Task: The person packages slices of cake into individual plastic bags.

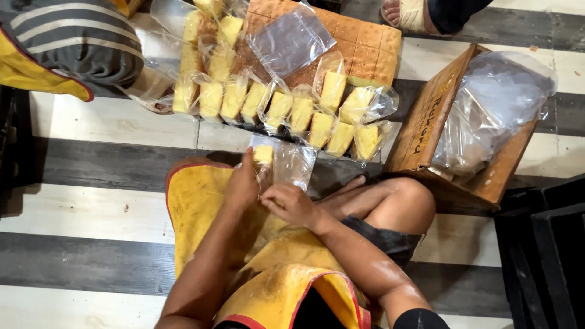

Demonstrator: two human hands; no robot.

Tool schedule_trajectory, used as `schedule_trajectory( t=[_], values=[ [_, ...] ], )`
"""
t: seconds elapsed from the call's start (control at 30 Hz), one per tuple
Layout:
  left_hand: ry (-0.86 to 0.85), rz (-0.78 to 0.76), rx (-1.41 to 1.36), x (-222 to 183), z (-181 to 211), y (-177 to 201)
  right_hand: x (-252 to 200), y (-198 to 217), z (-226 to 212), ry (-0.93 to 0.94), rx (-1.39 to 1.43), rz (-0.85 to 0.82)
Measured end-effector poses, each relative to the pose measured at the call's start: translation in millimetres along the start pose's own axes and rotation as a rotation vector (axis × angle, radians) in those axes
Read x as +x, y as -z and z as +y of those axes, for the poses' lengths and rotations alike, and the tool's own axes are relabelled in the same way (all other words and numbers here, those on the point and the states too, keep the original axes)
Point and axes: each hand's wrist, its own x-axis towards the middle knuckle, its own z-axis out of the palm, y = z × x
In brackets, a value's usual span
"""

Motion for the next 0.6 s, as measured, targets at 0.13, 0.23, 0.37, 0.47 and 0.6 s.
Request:
schedule_trajectory(
  t=[0.13,0.23,0.37,0.47,0.6],
  values=[
    [-0.031,-0.112,0.345,-16.0,109.0,82.6,-0.5,13.7,6.7,-0.104,-0.058,0.270],
    [-0.249,0.027,0.148,-12.7,105.0,83.1,14.3,35.4,-7.4,-0.216,-0.050,0.312],
    [-0.512,0.102,0.355,-8.0,111.3,80.8,27.4,47.1,-3.7,-0.215,-0.047,0.307],
    [-0.641,0.115,0.119,-15.7,122.1,84.9,16.7,41.4,-5.2,-0.151,-0.166,0.168],
    [-0.741,0.067,-0.006,-12.8,124.8,90.3,-8.6,25.8,39.1,-0.231,-0.289,0.153]
  ],
)
